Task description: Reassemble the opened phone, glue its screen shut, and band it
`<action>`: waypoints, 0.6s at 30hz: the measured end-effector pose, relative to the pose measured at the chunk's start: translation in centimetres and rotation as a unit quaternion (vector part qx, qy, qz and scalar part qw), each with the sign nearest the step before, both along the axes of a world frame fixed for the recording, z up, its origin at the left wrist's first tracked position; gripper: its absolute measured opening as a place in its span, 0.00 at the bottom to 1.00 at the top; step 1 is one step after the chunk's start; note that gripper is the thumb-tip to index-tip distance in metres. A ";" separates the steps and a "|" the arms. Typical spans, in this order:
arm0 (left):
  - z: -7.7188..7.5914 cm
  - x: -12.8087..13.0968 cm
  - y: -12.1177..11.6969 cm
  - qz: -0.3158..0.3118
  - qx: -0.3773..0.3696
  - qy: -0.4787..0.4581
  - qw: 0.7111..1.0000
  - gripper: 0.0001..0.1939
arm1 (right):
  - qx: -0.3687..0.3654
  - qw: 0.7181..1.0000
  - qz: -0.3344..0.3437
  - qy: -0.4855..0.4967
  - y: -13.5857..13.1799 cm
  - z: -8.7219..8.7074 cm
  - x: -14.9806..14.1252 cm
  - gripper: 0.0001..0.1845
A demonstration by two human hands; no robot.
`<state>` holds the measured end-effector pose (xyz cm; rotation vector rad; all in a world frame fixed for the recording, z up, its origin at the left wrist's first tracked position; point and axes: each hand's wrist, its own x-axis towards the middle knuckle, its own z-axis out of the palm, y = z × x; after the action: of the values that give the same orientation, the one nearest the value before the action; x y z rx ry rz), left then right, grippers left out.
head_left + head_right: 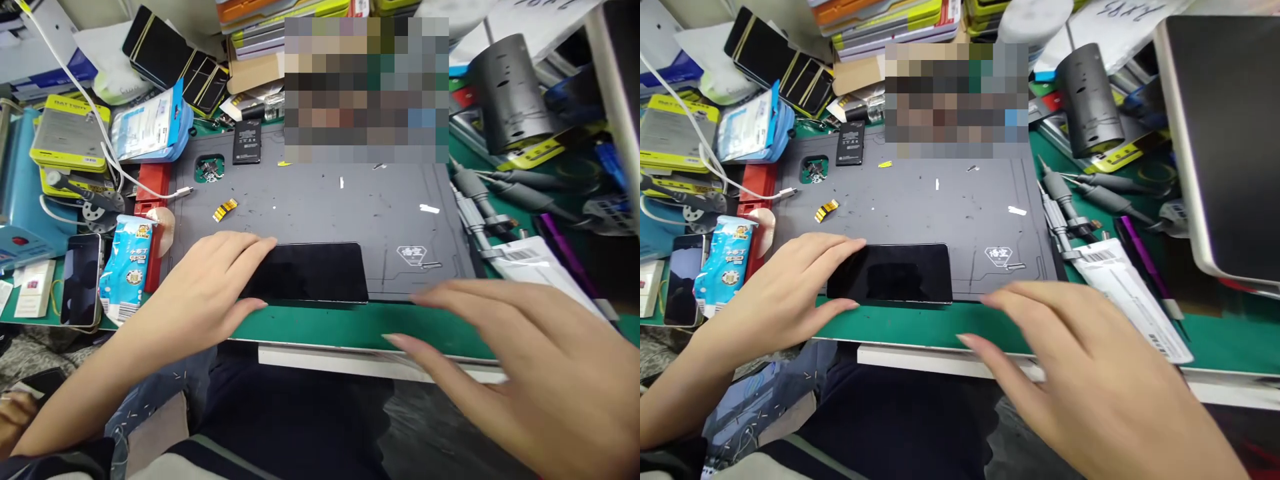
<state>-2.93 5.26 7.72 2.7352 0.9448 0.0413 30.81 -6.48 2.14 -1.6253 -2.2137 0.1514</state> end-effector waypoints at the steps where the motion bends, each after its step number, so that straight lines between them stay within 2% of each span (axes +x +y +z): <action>1: 0.0 0.0 -0.1 0.000 -0.003 -0.001 1.000 0.32 | 0.029 0.998 0.049 -0.019 1.3 0.6 -1.3 0.20; 4: 0.0 0.0 -0.2 0.004 -0.011 -0.004 1.000 0.32 | 0.061 0.990 0.126 -0.035 4.3 1.6 -3.8 0.22; 7: -0.3 0.0 -0.1 0.007 -0.016 -0.010 1.000 0.33 | 0.053 0.985 0.162 -0.039 5.8 1.3 -4.4 0.26; 12: -0.8 -0.3 0.1 -0.003 -0.016 -0.040 0.999 0.31 | 0.014 0.985 0.172 -0.031 6.6 0.7 -4.3 0.28; 18: -1.1 -0.5 0.3 -0.010 0.002 -0.058 0.998 0.31 | -0.017 0.988 0.155 -0.017 6.6 1.4 -4.0 0.27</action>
<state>-3.40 5.57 6.61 2.7118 0.8872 0.1957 26.86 0.11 3.58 -1.2971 -2.4915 0.2496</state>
